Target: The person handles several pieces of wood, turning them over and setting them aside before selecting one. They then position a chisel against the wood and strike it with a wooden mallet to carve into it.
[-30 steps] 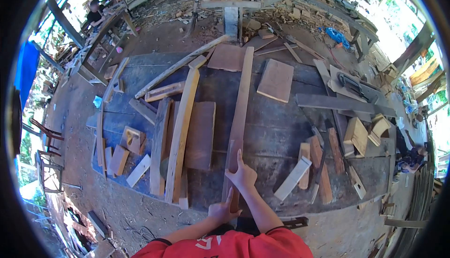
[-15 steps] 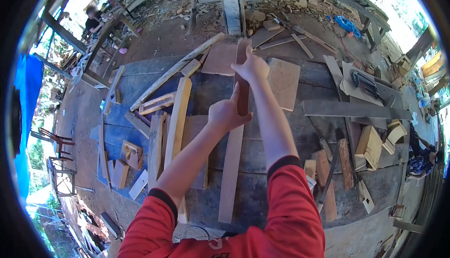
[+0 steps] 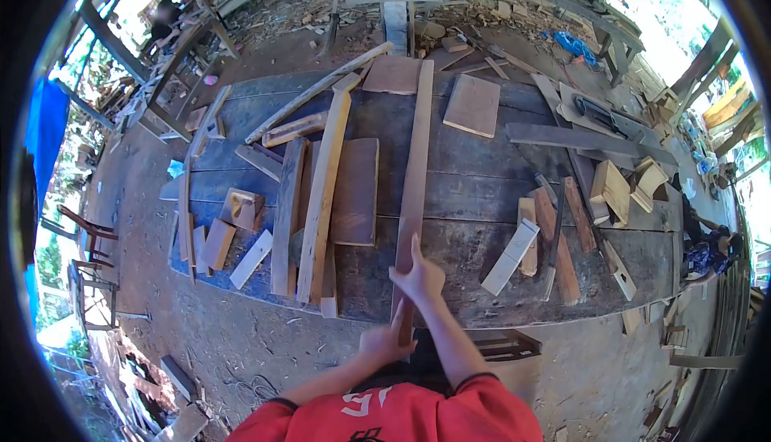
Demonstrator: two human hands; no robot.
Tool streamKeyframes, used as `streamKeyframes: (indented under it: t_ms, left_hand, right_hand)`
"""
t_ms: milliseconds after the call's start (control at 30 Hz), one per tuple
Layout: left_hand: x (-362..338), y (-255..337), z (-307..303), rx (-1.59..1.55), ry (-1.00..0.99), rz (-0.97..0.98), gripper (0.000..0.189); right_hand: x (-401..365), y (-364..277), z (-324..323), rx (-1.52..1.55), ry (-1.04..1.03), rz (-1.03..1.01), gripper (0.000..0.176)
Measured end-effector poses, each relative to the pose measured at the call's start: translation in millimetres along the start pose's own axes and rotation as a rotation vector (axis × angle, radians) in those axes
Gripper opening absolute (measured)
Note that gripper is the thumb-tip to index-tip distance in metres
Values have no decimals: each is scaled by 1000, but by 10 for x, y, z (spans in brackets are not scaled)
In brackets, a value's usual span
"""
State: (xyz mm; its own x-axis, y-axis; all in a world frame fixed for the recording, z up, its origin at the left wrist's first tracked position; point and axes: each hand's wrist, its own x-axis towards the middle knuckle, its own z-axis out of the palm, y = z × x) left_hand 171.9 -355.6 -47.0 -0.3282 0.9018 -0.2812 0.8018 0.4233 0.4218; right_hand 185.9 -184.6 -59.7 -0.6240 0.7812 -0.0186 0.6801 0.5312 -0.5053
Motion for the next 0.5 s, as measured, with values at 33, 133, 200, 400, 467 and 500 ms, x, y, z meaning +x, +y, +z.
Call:
streamKeyframes:
  t_ms: [33,133,200,400,467,500]
  left_hand:
    - [-135,-17,75,6,-43,-30,105]
    - [-311,-51,199,-16,-39,-30,106]
    - [-211,-80,169,-16,-70,-27,105]
    - [772,-145,-76,-33,-34,-8,104]
    - [1382,-149,-278,-37,-2,-42,103]
    - [1715,-162,-402,-49,-11,-61,103]
  right_hand:
    - [-150,-6,66,1,1,2,95]
    - [-377,6,190,36,-40,49,96]
    - [-313,36,194,29,13,25,96]
    - [728,169,106,2,41,53,98]
    - [1380,267,116,3,85,18,97]
    - [1725,292,121,7,126,-8,97]
